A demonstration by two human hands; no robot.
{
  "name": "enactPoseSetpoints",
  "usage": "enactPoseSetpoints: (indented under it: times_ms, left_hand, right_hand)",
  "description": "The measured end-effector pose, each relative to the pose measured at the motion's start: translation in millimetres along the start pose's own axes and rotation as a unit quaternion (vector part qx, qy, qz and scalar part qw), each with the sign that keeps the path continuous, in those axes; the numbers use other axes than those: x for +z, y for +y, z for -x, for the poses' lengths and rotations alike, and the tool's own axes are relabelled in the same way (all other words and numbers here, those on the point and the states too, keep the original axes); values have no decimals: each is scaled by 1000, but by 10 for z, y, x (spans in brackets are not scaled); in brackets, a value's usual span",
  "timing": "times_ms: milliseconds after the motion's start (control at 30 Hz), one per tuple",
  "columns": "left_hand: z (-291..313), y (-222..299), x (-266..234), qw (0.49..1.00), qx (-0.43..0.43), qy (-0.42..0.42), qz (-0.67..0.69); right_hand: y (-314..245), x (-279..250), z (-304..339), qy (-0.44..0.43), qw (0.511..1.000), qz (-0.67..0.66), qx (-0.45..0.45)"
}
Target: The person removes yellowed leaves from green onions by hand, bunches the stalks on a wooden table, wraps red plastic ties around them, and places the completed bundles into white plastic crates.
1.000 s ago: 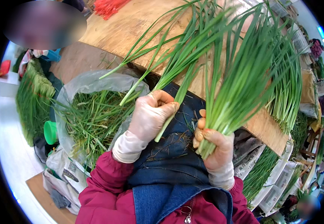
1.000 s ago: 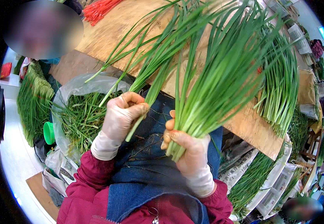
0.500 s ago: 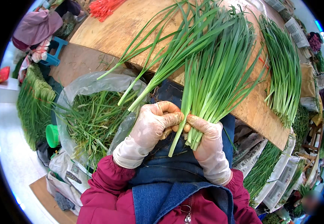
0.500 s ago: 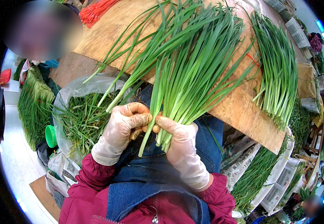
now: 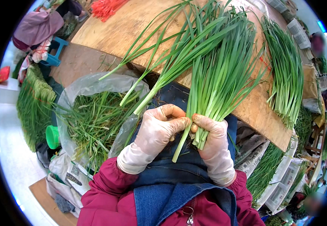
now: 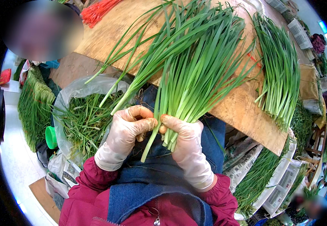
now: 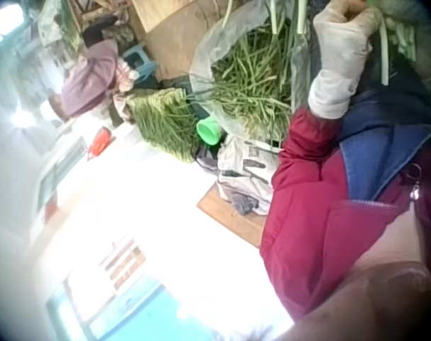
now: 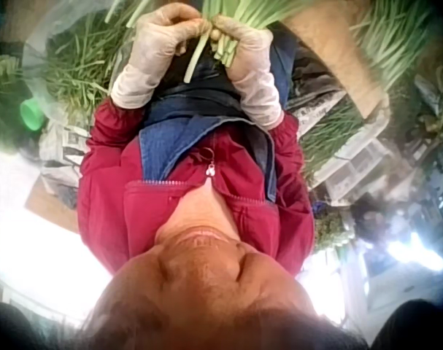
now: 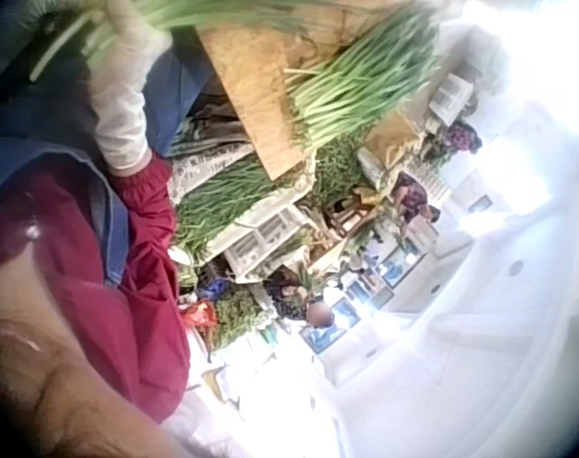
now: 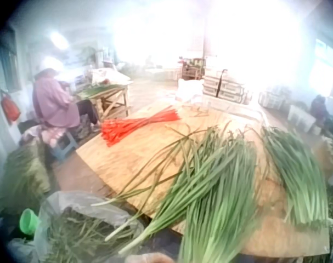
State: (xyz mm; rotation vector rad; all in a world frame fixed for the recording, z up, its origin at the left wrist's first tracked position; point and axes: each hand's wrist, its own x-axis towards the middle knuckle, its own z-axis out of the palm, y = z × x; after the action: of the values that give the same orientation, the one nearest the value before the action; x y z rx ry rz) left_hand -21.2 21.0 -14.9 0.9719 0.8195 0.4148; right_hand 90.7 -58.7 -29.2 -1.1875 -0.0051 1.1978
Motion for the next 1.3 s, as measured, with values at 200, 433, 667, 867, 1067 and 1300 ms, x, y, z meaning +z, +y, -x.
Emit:
enactPoseSetpoints:
  times_ms: [200, 433, 667, 867, 1067, 1300]
  left_hand:
    - [-25, -129, -134, 991, -45, -23, 126]
    - [61, -144, -161, 989, 27, -47, 137]
    - [430, -102, -893, 945, 229, -233, -10]
    - [1191, -122, -1790, 633, 31, 264, -727]
    - [657, -10, -418, 989, -112, -34, -94]
    - [350, -209, -82, 994, -45, 16, -97]
  right_hand:
    - [26, -4, -25, -11, 1000, -22, 11]
    - [17, -11, -36, -1, 1000, -7, 4]
    - [15, -42, -56, -5, 999, -52, -13]
    - [47, -2, -57, -32, 997, -71, -12]
    - [59, -12, -85, -12, 998, -67, -14]
    - [96, 70, -36, 15, 998, -36, -55]
